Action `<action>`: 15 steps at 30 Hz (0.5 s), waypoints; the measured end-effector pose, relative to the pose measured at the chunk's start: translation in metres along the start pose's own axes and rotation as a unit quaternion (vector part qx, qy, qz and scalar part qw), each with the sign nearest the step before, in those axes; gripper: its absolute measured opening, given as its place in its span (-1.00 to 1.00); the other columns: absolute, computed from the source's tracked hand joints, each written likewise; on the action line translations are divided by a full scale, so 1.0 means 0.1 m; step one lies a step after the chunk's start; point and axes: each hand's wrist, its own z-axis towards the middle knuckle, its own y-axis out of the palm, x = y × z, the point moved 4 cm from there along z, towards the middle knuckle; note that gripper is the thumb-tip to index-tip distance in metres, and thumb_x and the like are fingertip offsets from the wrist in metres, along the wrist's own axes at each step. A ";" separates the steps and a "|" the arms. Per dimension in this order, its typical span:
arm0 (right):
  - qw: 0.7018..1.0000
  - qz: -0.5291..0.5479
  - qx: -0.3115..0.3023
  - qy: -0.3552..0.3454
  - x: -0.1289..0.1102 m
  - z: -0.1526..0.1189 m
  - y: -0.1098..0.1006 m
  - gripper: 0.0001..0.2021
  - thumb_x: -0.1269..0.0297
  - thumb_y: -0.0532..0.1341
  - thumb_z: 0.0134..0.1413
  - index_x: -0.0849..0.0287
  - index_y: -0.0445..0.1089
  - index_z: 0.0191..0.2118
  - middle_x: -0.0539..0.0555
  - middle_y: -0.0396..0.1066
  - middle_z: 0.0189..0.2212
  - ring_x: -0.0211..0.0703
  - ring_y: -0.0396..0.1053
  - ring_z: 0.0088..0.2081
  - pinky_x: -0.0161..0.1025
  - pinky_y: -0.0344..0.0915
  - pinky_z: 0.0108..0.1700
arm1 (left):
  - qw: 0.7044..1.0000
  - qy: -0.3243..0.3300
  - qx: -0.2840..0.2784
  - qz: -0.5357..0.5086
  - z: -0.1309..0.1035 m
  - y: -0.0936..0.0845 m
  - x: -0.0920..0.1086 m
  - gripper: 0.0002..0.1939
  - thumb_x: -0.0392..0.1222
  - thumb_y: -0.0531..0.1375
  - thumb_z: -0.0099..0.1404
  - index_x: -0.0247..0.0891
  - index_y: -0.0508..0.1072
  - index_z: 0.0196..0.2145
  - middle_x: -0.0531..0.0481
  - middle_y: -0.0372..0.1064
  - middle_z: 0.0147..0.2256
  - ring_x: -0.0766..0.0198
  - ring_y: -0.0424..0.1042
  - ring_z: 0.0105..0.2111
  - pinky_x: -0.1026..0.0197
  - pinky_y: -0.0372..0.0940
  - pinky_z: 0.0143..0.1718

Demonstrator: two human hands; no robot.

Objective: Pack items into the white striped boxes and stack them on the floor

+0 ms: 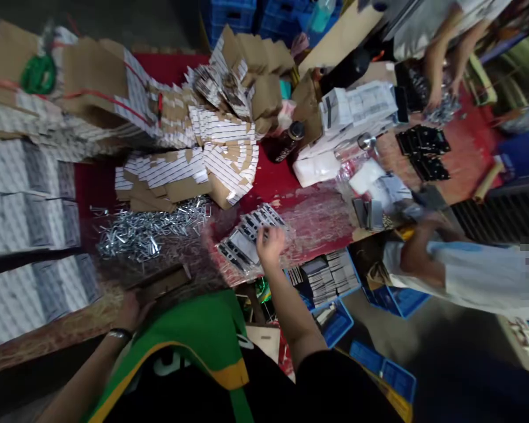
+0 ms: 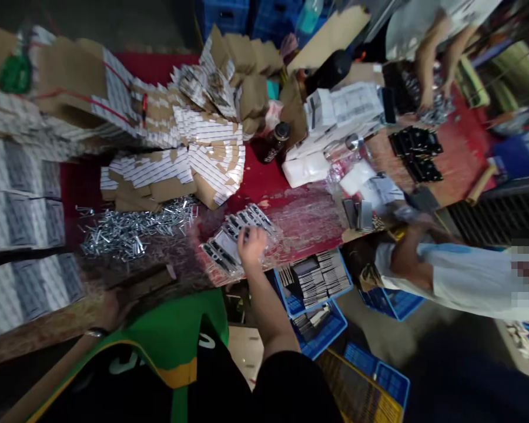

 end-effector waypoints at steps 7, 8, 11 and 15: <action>0.975 -0.181 -0.124 0.035 -0.40 -0.91 0.30 -0.28 0.26 0.30 0.30 0.29 0.17 0.51 0.48 0.27 0.35 0.37 0.24 0.34 0.08 0.28 0.24 | 0.998 -0.009 -0.020 -0.066 0.00 -0.03 -0.25 -0.56 0.12 0.30 0.24 -0.20 0.38 -0.07 -0.17 0.44 -0.20 -0.12 0.56 -0.10 -0.21 0.56 0.00; 0.971 -0.186 -0.139 0.052 -0.43 -0.85 0.29 -0.29 0.24 0.31 0.30 0.30 0.20 0.49 0.49 0.30 0.33 0.39 0.24 0.35 0.09 0.29 0.23 | 0.997 -0.011 -0.023 -0.075 0.02 -0.06 -0.27 -0.56 0.05 0.32 0.23 -0.22 0.38 -0.04 -0.18 0.45 -0.16 -0.12 0.56 -0.06 -0.19 0.55 0.04; 0.962 -0.146 -0.211 0.088 -0.58 -0.71 0.20 -0.40 0.15 0.44 0.15 0.32 0.45 0.24 0.46 0.49 0.15 0.37 0.39 0.26 0.06 0.35 0.18 | 0.994 -0.013 -0.029 -0.104 0.02 -0.10 -0.38 -0.53 -0.13 0.35 0.20 -0.25 0.37 0.03 -0.23 0.46 -0.04 -0.11 0.55 0.03 -0.21 0.50 0.14; 0.964 0.133 -0.222 0.058 -1.18 -1.18 0.27 -0.54 -0.02 0.45 0.11 0.22 0.54 -0.02 0.21 0.63 -0.20 0.16 0.60 -0.10 -0.03 0.51 -0.03 | 0.987 -0.013 -0.051 -0.153 0.00 0.01 -0.50 -0.52 -0.28 0.36 0.15 -0.27 0.39 0.03 -0.29 0.46 0.04 -0.14 0.53 0.08 -0.26 0.46 0.18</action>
